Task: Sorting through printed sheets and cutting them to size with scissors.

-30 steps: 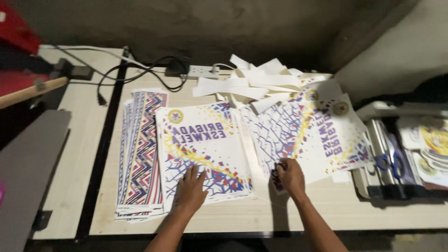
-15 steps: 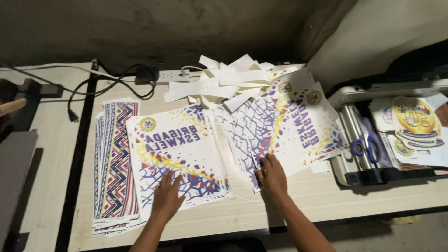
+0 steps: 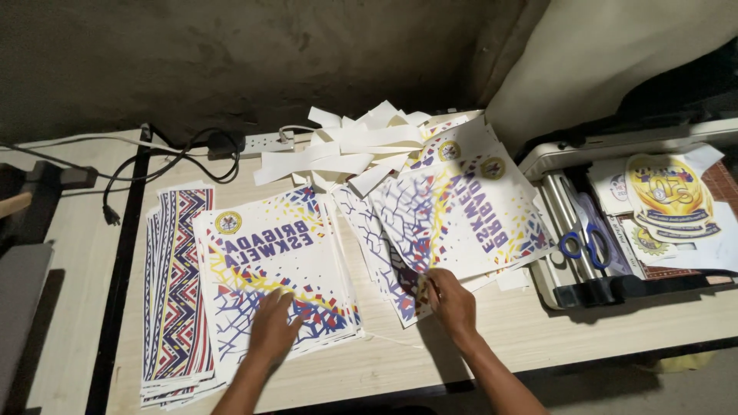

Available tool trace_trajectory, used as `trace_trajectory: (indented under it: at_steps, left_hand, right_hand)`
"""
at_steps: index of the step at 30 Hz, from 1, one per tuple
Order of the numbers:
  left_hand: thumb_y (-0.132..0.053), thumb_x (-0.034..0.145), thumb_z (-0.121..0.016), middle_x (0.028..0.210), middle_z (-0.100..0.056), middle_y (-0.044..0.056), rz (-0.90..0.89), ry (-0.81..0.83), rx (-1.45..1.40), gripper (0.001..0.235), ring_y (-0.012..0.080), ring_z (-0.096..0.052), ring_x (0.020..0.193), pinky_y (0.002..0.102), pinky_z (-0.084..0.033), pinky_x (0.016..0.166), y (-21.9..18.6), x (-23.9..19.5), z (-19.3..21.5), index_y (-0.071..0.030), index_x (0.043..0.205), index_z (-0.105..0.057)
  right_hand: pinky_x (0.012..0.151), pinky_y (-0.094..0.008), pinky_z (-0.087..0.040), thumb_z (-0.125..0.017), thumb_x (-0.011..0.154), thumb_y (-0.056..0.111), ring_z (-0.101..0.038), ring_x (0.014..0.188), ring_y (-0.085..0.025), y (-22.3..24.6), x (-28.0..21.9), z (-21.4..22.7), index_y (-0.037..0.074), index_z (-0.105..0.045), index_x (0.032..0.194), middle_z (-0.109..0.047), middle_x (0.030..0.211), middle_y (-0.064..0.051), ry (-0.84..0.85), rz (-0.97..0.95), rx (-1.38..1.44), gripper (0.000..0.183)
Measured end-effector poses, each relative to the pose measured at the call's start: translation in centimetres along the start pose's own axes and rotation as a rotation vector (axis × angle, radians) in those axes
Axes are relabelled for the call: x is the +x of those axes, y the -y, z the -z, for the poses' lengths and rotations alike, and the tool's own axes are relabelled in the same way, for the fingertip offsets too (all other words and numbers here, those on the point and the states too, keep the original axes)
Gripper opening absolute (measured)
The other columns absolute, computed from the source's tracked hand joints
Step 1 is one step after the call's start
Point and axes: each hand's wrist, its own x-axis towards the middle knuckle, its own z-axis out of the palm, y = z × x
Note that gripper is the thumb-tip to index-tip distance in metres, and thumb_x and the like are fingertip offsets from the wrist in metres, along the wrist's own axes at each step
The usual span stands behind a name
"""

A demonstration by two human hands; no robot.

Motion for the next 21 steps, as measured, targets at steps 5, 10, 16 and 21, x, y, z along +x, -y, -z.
trace_trajectory:
  at_steps: [5, 10, 16, 21]
  left_hand:
    - [-0.037, 0.093, -0.064, 0.147, -0.058, 0.017, 0.108, 0.250, -0.832, 0.062, 0.0301, -0.058, 0.133, 0.041, -0.052, 0.105, -9.2, 2.3, -0.7, -0.011, 0.148, -0.049]
    - [-0.046, 0.095, -0.055, 0.137, -0.062, 0.011, 0.131, 0.486, -1.296, 0.064, 0.0317, -0.066, 0.114, 0.044, -0.055, 0.092, -16.3, 5.8, -0.7, -0.012, 0.149, -0.045]
    - [-0.031, 0.103, -0.053, 0.124, -0.071, 0.016, 0.125, 0.406, -1.439, 0.046, 0.0221, -0.070, 0.108, 0.038, -0.058, 0.091, -17.0, 10.5, -4.3, -0.001, 0.137, -0.055]
    - [-0.016, 0.103, -0.053, 0.126, -0.069, 0.019, 0.063, 0.277, -1.573, 0.037, 0.0248, -0.067, 0.111, 0.039, -0.054, 0.097, -15.4, 8.3, -2.4, 0.004, 0.134, -0.056]
  right_hand:
    - [0.072, -0.032, -0.064, -0.062, 0.094, 0.009, -0.078, 0.093, -0.020, -0.3, -4.6, 2.7, 0.012, -0.071, 0.113, -0.075, 0.115, -0.007, 0.017, -0.193, 0.334, 0.021]
    - [0.081, -0.032, -0.064, -0.062, 0.091, 0.001, -0.079, 0.100, -0.022, -1.7, -9.5, 2.6, 0.009, -0.071, 0.114, -0.075, 0.116, -0.012, 0.020, -0.033, 0.461, 0.026]
    - [0.098, -0.036, -0.060, -0.069, 0.084, -0.004, -0.068, 0.121, -0.026, 0.2, -11.5, 2.9, 0.005, -0.074, 0.110, -0.072, 0.124, -0.014, 0.118, 0.007, 0.533, 0.028]
    - [0.090, -0.036, -0.061, -0.054, 0.101, 0.025, -0.071, 0.108, -0.030, -1.3, -11.2, -1.0, -0.004, -0.068, 0.120, -0.071, 0.130, -0.022, 0.044, -0.780, 1.159, 0.037]
